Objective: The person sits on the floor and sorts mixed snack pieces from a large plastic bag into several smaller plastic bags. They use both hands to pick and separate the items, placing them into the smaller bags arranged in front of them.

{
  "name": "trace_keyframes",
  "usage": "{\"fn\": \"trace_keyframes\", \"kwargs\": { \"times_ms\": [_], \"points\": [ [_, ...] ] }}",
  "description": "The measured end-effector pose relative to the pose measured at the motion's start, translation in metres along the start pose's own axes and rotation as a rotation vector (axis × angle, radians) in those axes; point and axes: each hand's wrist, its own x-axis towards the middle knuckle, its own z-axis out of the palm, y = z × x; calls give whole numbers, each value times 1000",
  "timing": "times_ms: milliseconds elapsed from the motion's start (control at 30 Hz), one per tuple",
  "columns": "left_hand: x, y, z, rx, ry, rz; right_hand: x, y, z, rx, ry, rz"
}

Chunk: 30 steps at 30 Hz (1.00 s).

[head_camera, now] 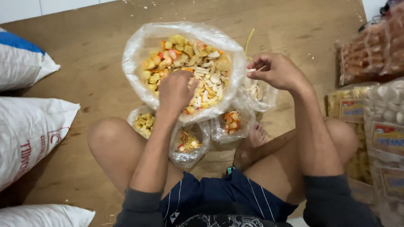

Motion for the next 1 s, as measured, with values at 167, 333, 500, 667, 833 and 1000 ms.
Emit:
{"fn": "trace_keyframes", "kwargs": {
  "times_ms": [167,333,500,667,833,1000],
  "points": [
    [21,-46,48,102,-107,-146,11,52,-13,-362,148,74],
    [23,-34,65,184,-203,-207,-15,6,-15,-271,196,4],
    [16,-4,50,401,-158,-290,-28,-27,-9,-238,177,-65],
    [20,-46,93,309,-231,-307,-14,-2,16,-162,202,-256],
    [23,-43,94,276,-221,-352,-8,-5,40,-207,148,-316],
    [22,-38,86,205,-218,-414,-4,-5,70,-146,15,-380]
  ]
}}
